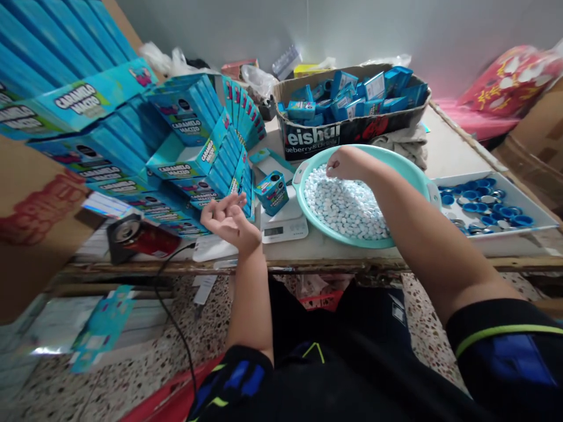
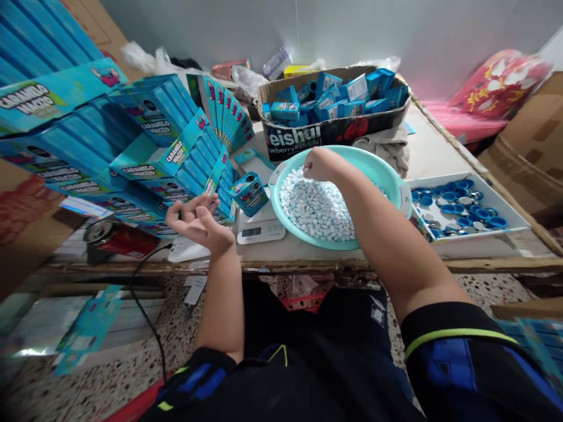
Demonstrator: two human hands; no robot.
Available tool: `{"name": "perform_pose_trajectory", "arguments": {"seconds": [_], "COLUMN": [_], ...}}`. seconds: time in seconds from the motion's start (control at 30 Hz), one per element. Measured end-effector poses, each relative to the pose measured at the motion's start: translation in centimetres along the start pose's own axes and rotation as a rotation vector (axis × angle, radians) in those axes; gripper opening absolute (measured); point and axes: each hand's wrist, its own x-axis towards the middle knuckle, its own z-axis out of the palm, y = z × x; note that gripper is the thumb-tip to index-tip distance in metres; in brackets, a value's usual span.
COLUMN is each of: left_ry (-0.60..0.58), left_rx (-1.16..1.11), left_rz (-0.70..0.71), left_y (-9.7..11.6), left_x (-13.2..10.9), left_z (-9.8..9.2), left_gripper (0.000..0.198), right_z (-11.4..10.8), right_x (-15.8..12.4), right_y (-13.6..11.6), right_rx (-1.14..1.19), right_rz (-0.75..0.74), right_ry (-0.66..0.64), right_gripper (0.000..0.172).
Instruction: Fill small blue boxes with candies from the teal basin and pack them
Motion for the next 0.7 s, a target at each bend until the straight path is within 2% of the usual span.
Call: {"name": "perform_pose_trajectory", "arguments": {"seconds": [0.13, 0.27, 0.33, 0.4, 0.47, 0.53, 0.6, 0.63, 0.7], "left_ry": [0.078, 0.193, 0.187, 0.007, -0.401, -0.837, -1.154, -1.297, -1.441], "left_rx": [-0.027, 0.025, 0.132, 0.230, 0.269, 0.351, 0.598, 0.713, 0.839], "left_rz": [0.009, 0.093, 0.182, 0.282, 0.344, 0.352, 0.310, 0.267, 0.215], "left_y": [0.0, -0.3, 0.3, 2.0, 4.7, 7.9, 10.8, 11.8, 13.0], "left_x": [0.2, -0.1, -0.5, -0.8, -1.0, -1.4, -2.0, -2.5, -3.5], "left_z": [-0.2, -0.5, 0.1, 1.8, 4.6, 8.0, 11.1, 12.3, 13.7], "left_gripper": [0.045, 0.025, 0.018, 0.012, 0.006, 0.017, 0.023, 0.024, 0.028], "right_z": [-0.5, -0.4, -0.1, 0.4, 1.1, 1.7, 2.1, 2.2, 2.4], "right_x": [-0.7, -0.6, -0.3, 0.4, 1.2, 1.9, 2.4, 2.6, 2.9], "right_y": [-1.2, -1.5, -1.1, -0.2, 1.0, 2.3, 3.7, 4.3, 5.4], "right_rx": [0.017, -0.017, -0.014, 0.031, 0.095, 0.153, 0.187, 0.197, 0.221], "right_rz": [0.045, 0.102, 0.140, 0.162, 0.182, 0.189, 0.196, 0.201, 0.228], "right_ry": [0.060, 0.059, 0.024, -0.019, -0.045, -0.055, -0.056, -0.052, -0.043], "right_gripper": [0.012, 0.043, 0.049, 0.045, 0.044, 0.042, 0.045, 0.048, 0.055]}}
